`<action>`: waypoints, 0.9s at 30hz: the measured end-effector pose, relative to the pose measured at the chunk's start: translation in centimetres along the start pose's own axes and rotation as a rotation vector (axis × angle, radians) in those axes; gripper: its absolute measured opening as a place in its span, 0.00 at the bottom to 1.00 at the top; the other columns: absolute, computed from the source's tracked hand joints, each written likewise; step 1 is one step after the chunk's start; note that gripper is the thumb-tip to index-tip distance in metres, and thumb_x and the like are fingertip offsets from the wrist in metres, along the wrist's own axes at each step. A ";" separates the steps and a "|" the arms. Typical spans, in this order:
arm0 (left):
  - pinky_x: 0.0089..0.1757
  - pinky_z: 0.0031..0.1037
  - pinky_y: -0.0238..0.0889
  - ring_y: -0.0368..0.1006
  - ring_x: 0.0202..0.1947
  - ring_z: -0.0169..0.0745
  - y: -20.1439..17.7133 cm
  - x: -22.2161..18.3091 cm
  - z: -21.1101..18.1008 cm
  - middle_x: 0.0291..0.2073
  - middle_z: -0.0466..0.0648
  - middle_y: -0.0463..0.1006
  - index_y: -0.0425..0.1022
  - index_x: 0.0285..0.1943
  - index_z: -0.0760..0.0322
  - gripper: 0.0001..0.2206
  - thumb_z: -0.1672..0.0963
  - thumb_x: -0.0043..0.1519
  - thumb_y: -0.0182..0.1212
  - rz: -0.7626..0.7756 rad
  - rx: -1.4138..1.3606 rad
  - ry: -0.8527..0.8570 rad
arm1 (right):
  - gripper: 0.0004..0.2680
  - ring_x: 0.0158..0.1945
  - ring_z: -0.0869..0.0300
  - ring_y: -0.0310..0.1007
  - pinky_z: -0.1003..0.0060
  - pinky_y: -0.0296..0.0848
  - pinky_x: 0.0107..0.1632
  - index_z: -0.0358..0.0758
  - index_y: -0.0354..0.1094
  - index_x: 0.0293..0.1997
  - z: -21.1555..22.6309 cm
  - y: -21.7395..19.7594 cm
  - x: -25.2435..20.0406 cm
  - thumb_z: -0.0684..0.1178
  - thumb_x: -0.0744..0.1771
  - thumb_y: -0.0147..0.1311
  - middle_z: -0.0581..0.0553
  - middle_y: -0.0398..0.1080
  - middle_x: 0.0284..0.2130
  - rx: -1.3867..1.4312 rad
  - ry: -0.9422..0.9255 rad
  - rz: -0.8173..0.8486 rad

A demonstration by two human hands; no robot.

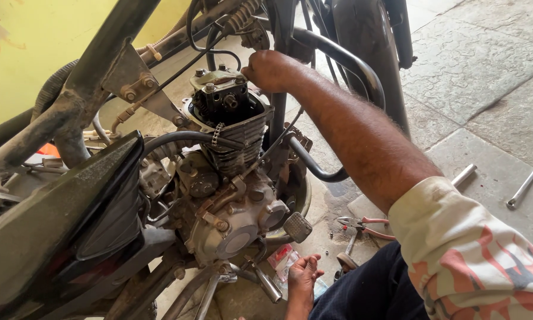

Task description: Repairing and servicing various parts of a motorcycle engine cylinder head and components.

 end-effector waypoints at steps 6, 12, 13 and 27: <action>0.38 0.25 0.73 0.72 0.28 0.30 0.9 -0.8 -1.1 0.41 0.50 0.82 0.80 0.47 0.74 0.22 0.48 0.57 0.68 0.006 0.005 0.017 | 0.19 0.35 0.58 0.77 0.56 0.78 0.46 0.36 0.72 0.44 0.4 -0.1 -0.7 0.62 0.73 0.39 0.41 0.74 0.31 0.037 0.055 -0.042; 0.39 0.26 0.74 0.66 0.24 0.29 -0.3 0.0 0.4 0.38 0.51 0.79 0.80 0.49 0.75 0.22 0.49 0.60 0.69 0.036 -0.029 0.047 | 0.09 0.40 0.59 0.77 0.57 0.79 0.47 0.42 0.75 0.46 -0.7 -1.3 -0.6 0.53 0.68 0.52 0.44 0.75 0.36 0.210 0.094 -0.103; 0.39 0.26 0.74 0.66 0.24 0.29 0.1 -0.3 -0.2 0.38 0.51 0.79 0.80 0.49 0.75 0.22 0.49 0.60 0.69 0.036 -0.029 0.045 | 0.09 0.40 0.59 0.77 0.57 0.79 0.47 0.42 0.75 0.46 -0.5 -1.5 -0.8 0.53 0.68 0.52 0.44 0.75 0.36 0.211 0.096 -0.102; 0.39 0.25 0.72 0.74 0.32 0.32 1.0 -0.9 -1.3 0.42 0.51 0.82 0.79 0.48 0.74 0.21 0.50 0.58 0.69 0.017 -0.021 0.019 | 0.11 0.43 0.58 0.79 0.58 0.78 0.51 0.36 0.74 0.51 0.1 -1.5 -1.3 0.52 0.70 0.49 0.40 0.77 0.41 0.166 0.028 -0.019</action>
Point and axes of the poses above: each hand's wrist, its own x-axis towards the middle knuckle, its own y-axis out of the palm, z = x × y, the point moved 4 cm from there along x, towards the middle knuckle
